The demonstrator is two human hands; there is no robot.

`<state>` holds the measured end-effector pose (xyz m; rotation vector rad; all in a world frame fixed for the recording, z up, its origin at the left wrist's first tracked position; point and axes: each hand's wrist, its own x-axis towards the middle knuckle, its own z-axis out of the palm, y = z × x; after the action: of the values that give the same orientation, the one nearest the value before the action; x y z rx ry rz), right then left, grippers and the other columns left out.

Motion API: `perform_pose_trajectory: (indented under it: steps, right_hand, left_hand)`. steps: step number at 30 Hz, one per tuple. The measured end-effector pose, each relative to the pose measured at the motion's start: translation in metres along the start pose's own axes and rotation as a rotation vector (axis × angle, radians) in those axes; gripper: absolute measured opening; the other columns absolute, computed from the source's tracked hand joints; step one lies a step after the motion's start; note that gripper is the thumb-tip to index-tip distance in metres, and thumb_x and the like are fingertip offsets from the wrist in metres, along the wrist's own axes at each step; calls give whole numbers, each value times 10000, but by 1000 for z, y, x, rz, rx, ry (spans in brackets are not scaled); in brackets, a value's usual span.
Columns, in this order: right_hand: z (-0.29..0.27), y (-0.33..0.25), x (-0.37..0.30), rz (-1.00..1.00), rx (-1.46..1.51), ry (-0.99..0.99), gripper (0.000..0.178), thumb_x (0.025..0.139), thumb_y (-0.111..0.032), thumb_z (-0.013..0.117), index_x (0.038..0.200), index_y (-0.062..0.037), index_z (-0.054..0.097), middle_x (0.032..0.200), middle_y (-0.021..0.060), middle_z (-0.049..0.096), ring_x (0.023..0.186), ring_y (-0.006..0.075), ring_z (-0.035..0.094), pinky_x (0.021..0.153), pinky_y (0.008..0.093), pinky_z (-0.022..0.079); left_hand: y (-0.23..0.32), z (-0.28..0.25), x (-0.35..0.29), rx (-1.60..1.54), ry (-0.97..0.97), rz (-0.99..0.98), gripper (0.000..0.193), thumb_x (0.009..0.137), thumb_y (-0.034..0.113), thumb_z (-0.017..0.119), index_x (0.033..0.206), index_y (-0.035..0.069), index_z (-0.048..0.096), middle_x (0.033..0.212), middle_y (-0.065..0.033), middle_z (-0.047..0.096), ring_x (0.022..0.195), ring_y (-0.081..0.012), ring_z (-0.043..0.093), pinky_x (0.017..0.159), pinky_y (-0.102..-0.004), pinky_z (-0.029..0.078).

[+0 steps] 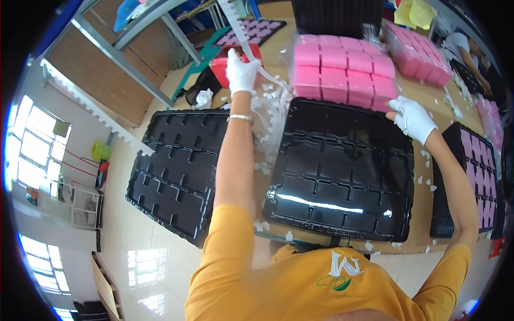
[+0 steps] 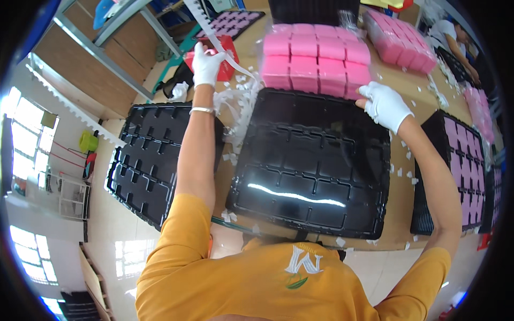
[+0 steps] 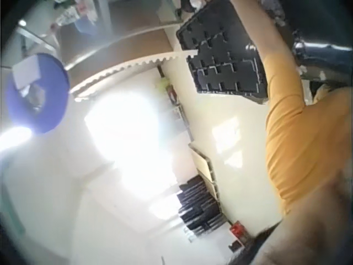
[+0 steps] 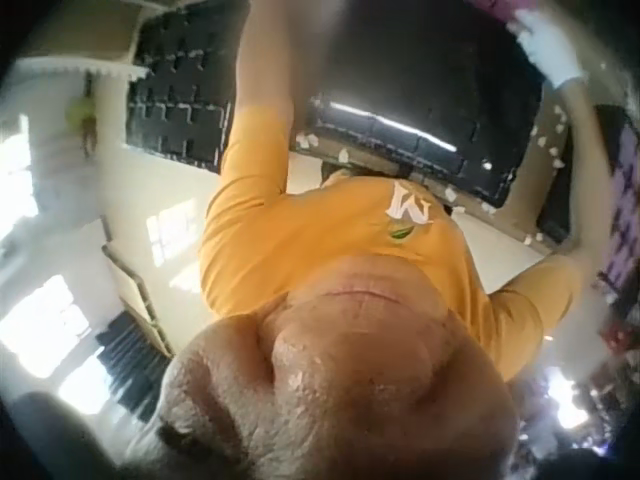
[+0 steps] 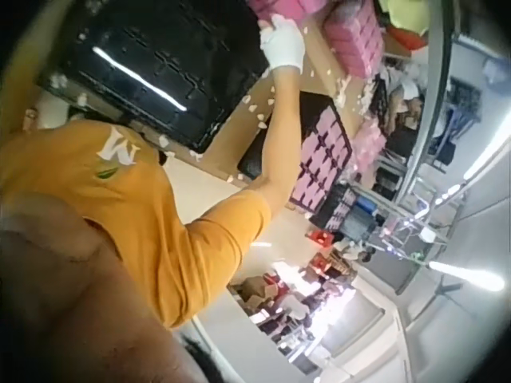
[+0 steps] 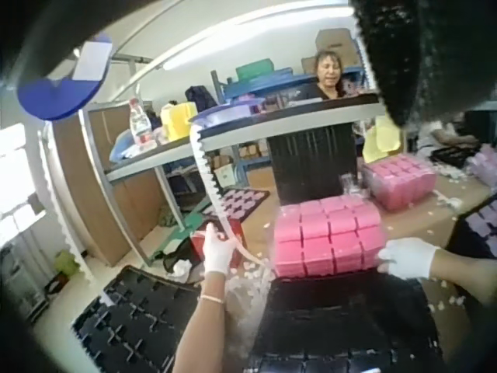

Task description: The person assembles black plastic trays by first peeling off small white protective stickers from the surface. They then pick up pink plastic inserts and place them into the black trays, pressing down to secure them. The process is repeated for multiple units on a workbench.

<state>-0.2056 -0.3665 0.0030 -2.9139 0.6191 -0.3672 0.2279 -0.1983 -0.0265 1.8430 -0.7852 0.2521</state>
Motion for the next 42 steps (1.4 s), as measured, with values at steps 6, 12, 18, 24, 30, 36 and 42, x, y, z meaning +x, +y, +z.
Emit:
perform_pose_trajectory:
  steps: [6,12,18,24,30,36,42]
  right_hand:
    - [-14,-53,20,-54,60,0,320,886,-256,678,1085,-5,670,974,193,644,938,395,621,824,444,496]
    - [-14,-52,29,-121,263,73,325,925,-236,646,1127,18,655,972,178,674,856,294,657,802,372,509]
    - [-8,-81,99,2,979,113,325,912,-250,671,1150,-28,676,971,-30,655,799,63,595,691,243,474]
    - [-10,-188,161,30,1245,52,276,860,-291,742,1044,-87,712,821,-20,635,682,51,510,603,210,404]
    - [-5,-201,188,36,1038,-19,260,836,-330,784,851,-82,707,702,-47,561,554,36,401,492,209,306]
    - [11,-193,198,-36,1116,4,192,841,-268,762,879,-82,731,707,-52,560,517,17,364,462,197,255]
    - [-11,-192,178,-355,873,83,155,899,-128,629,963,-54,749,856,50,714,756,146,656,685,281,518]
  left_hand:
    - [-11,26,59,-498,61,-94,569,737,-30,715,1272,-10,523,1066,-161,653,931,-246,640,790,-333,511]
    - [35,-17,-34,-810,57,-109,120,794,-45,657,912,-48,678,727,-73,649,566,-144,588,518,-271,476]
    - [75,-57,-85,-745,-118,-60,165,867,-7,620,1009,-64,683,923,-125,706,828,-226,687,762,-320,553]
    - [105,-74,-97,-833,-163,-192,154,880,35,657,1005,-44,701,895,-95,717,802,-170,687,736,-276,536]
    - [103,-75,-97,-776,-131,-148,172,869,39,666,1014,-47,705,885,-82,720,773,-142,672,706,-240,514]
    - [91,-71,-95,-574,35,47,169,838,58,690,975,-34,721,827,-68,725,731,-109,664,687,-255,521]
    - [83,-58,-92,-14,361,324,103,847,132,631,860,61,705,766,-160,688,718,-334,677,691,-380,533]
